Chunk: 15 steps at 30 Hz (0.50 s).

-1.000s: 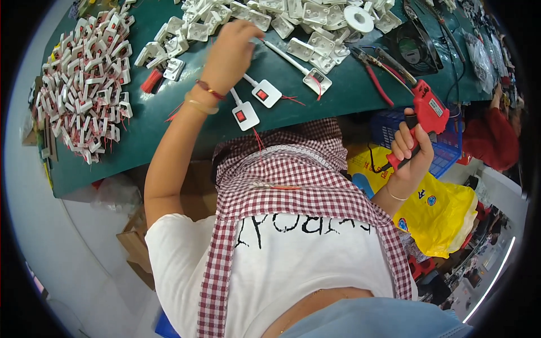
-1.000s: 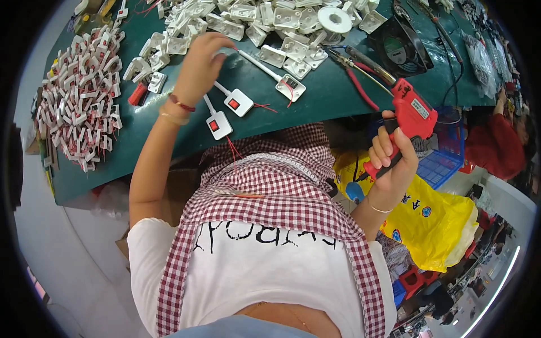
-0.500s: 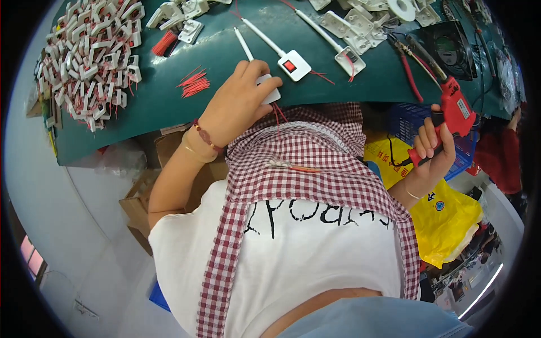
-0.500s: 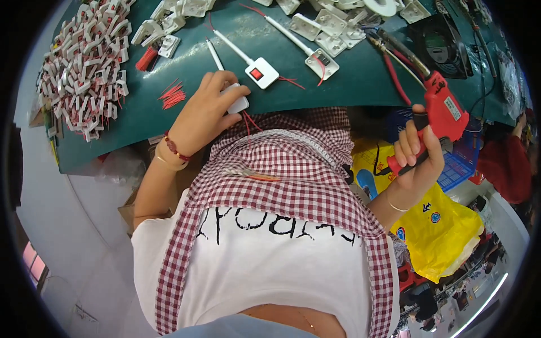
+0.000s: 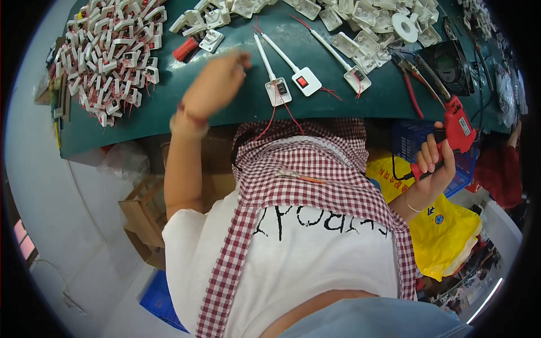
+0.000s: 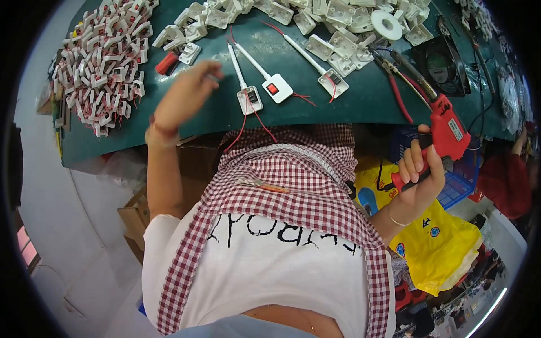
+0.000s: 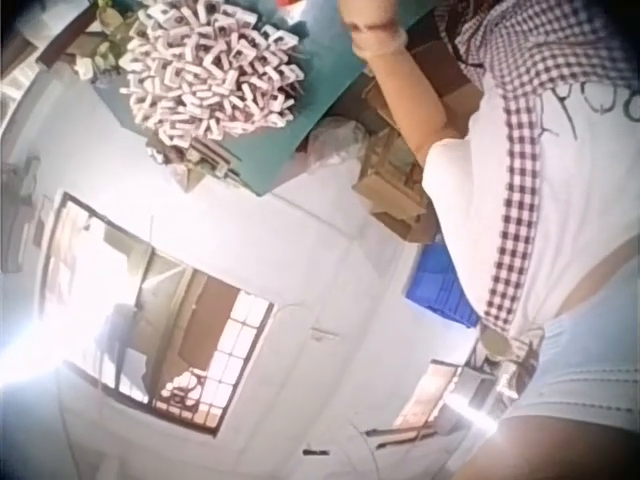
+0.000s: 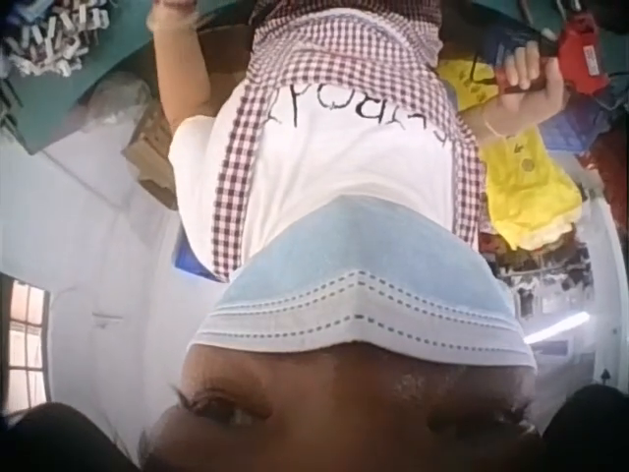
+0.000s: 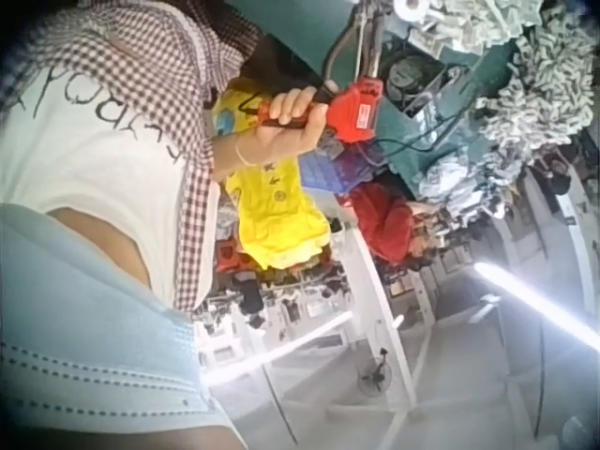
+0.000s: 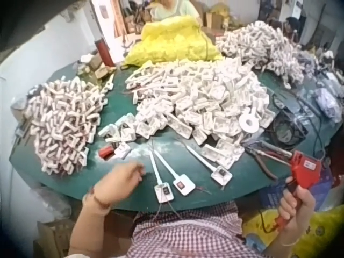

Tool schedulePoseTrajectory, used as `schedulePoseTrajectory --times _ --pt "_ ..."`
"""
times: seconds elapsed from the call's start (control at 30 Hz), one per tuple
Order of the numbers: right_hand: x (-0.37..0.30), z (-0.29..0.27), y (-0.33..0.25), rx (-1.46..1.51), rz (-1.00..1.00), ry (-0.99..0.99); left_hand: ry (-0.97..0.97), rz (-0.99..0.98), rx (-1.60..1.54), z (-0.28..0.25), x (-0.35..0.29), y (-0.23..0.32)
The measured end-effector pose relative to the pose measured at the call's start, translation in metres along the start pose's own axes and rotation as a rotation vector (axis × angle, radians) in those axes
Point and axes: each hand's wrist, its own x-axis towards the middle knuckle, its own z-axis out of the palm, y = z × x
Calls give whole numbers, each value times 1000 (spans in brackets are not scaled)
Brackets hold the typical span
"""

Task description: The person solders wires onto small electronic components and plastic housings using a soldering iron and solder wire, holding the wires with pliers.

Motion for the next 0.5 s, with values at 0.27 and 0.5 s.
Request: schedulePoseTrajectory --times 0.27,0.5 --pt "-9 10 10 73 0 -62 112 -305 351 16 86 -9" --pt "-3 10 19 78 9 -36 181 -343 106 18 73 -1"
